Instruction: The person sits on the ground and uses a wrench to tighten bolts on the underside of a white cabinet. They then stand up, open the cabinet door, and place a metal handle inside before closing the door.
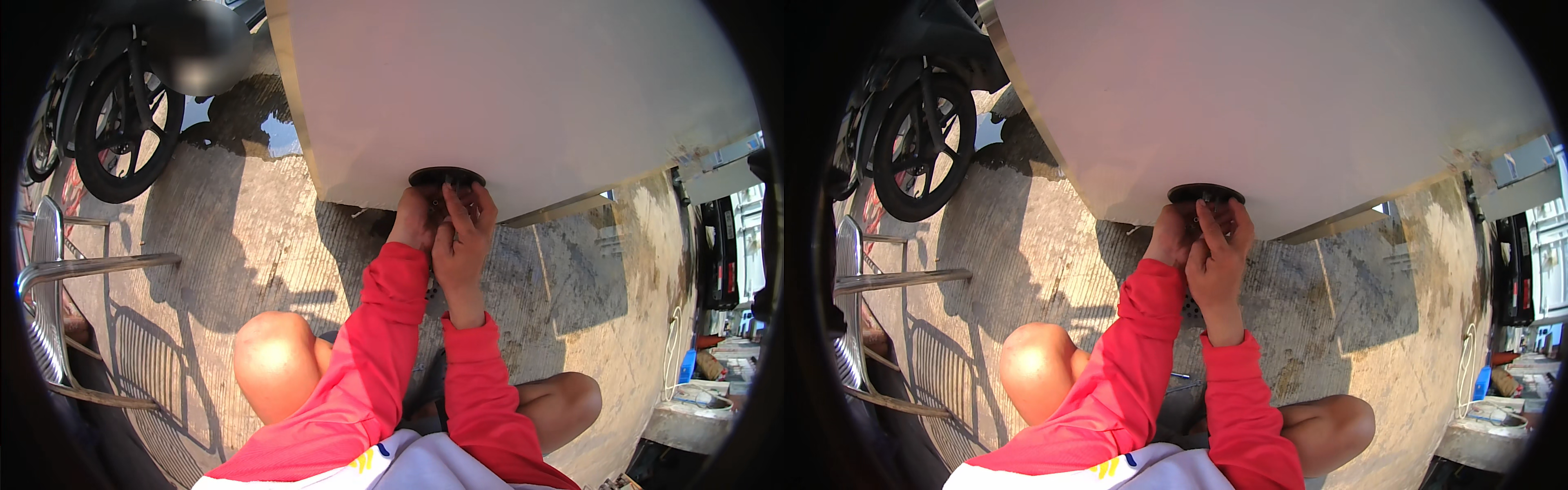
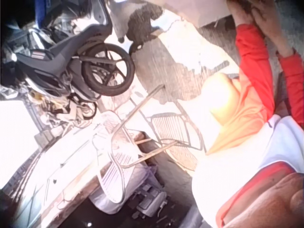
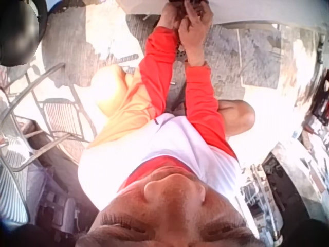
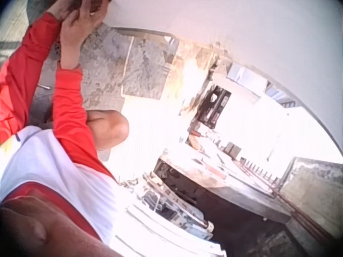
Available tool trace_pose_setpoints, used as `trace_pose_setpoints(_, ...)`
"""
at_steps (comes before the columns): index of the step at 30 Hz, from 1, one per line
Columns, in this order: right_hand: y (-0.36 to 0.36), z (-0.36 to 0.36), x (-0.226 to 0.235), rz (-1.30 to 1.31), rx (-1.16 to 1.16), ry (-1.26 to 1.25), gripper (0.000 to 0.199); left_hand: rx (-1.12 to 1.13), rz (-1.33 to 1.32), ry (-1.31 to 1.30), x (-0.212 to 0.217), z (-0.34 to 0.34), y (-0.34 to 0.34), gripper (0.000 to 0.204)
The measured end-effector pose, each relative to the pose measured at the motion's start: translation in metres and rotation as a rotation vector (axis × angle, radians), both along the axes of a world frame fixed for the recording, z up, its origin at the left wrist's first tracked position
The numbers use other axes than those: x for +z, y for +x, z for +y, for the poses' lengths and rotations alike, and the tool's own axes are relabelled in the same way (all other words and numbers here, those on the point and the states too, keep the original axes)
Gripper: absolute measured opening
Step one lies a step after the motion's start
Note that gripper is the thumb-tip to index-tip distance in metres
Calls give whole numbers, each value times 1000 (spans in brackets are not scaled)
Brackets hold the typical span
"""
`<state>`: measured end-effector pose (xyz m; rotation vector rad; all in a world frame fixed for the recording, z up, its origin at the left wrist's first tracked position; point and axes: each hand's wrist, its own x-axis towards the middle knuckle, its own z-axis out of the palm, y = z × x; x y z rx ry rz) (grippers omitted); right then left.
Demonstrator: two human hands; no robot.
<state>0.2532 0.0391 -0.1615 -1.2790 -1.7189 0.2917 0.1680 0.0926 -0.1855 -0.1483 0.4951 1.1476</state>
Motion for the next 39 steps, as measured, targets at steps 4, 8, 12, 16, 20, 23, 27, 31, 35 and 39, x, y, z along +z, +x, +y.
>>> trace_pose_setpoints(4,-3,1,-7,-99,-24,50,48,10,-36,22,-7,3,0,33)
trace_pose_setpoints(8,-1,-2,-1,-184,12,74,48,-7,-13,-17,-3,-1,-3,32)
trace_pose_setpoints(12,-9,-5,-5,25,-34,32,46,4,-92,-21,-19,3,-4,30)
trace_pose_setpoints(16,15,-11,-22,201,-224,40,36,-60,106,-153,-2,-2,6,33)
trace_pose_setpoints(20,56,-81,-98,122,-248,-619,21,-181,754,-142,9,-23,-18,33)
trace_pose_setpoints(23,53,-136,-155,-243,32,-1006,19,-211,1174,-135,-10,-54,-22,39)
trace_pose_setpoints(27,23,-174,-181,-632,428,-1080,25,-468,1333,-67,6,-121,-41,50)
trace_pose_setpoints(31,14,-206,-186,-857,680,-1061,38,-489,1394,-23,83,-180,-103,52)
trace_pose_setpoints(35,30,-218,-221,-914,733,-1014,22,-23,1295,207,197,-211,-191,56)
trace_pose_setpoints(39,30,-190,-221,-718,767,-779,12,415,1260,155,232,-264,-237,51)
